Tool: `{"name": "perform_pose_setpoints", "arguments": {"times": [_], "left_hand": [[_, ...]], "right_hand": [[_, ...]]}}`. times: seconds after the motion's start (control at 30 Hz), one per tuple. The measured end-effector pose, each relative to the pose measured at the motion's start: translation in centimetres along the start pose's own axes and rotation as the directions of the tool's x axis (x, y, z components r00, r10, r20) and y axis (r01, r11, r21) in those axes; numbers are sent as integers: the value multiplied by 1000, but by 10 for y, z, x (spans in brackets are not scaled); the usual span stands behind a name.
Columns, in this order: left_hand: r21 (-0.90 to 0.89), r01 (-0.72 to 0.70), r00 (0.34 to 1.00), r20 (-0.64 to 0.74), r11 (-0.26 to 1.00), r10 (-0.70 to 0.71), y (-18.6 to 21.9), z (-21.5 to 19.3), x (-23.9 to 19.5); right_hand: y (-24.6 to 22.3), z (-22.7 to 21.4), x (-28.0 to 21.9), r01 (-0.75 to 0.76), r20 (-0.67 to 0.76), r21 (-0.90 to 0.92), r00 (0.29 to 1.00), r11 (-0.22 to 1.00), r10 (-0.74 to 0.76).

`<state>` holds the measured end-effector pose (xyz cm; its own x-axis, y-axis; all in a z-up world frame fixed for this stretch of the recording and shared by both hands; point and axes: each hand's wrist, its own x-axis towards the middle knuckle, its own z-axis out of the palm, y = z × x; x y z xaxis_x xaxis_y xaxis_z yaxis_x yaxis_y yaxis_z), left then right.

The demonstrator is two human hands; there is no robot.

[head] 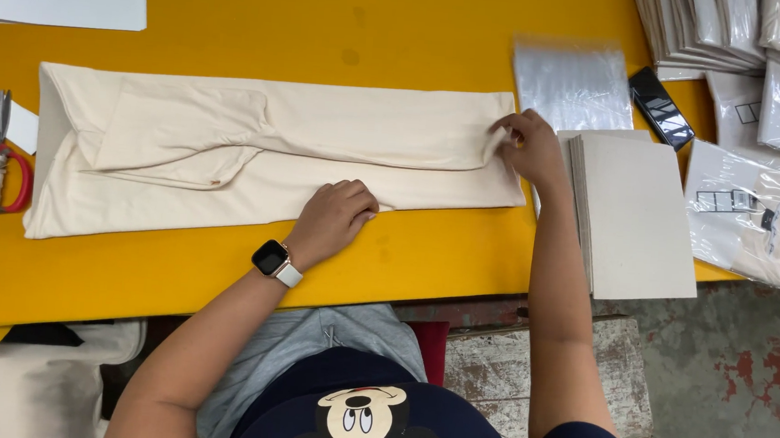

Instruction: Folding a t-shirt using a cardboard template and placing it into a plastic bag for packaging.

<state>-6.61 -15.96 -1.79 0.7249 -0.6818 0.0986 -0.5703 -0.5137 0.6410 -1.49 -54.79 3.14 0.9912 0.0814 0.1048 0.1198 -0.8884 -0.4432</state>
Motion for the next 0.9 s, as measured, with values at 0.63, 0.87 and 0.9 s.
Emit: {"name": "perform_pose_setpoints", "arguments": {"times": [0.63,0.87,0.9], "left_hand": [[157,-97,994,-26,983,103,1,6,-3],[162,-89,992,-73,983,102,-5,13,0],[191,-106,990,-74,976,122,-3,14,0]], "right_hand": [[-13,32,13,-396,-164,71,901,915,402],[-17,11,-27,-485,58,150,874,861,482],[-17,14,-33,-471,12,110,881,875,473]]}}
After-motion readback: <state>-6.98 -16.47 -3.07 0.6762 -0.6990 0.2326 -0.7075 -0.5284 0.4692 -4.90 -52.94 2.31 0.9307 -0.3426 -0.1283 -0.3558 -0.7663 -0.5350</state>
